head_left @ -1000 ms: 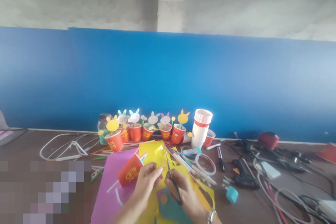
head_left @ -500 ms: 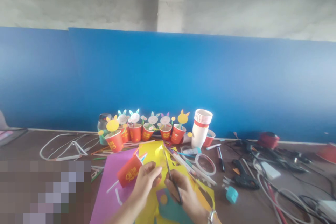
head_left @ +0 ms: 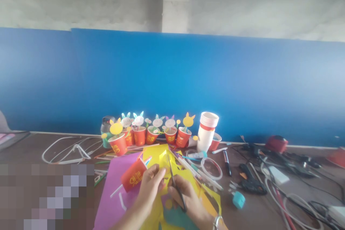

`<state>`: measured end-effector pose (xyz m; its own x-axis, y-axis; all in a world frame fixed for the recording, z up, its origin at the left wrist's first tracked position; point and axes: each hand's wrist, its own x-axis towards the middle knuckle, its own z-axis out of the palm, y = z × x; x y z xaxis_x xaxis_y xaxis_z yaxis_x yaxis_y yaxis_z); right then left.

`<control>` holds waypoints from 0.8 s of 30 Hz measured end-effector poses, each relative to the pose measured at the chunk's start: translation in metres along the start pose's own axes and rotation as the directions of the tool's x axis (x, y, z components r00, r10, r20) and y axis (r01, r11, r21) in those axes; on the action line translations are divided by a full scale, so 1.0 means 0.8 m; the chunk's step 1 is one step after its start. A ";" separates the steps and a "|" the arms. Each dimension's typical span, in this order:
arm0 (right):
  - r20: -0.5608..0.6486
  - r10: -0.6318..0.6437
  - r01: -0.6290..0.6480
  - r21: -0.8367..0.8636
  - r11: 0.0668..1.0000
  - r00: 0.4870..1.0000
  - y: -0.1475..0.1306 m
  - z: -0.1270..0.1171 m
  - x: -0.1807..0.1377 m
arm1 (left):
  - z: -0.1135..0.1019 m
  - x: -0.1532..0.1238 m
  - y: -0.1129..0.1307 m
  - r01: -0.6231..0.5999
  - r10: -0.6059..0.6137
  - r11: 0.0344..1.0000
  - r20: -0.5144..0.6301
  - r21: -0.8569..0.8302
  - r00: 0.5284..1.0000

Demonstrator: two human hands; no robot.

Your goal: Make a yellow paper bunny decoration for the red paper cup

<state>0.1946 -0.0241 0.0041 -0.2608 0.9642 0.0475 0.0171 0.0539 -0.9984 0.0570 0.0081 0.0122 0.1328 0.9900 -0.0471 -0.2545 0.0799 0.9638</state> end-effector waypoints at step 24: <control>0.021 -0.069 0.068 0.047 0.997 0.997 0.000 0.001 0.000 | -0.001 -0.002 -0.010 0.026 -0.026 0.998 -0.006 -0.049 1.000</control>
<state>0.1940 -0.0241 0.0044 -0.2819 0.9524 0.1160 -0.0466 0.1072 -0.9931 0.0578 0.0056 0.0041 0.1340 0.9882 -0.0737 -0.2972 0.1110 0.9483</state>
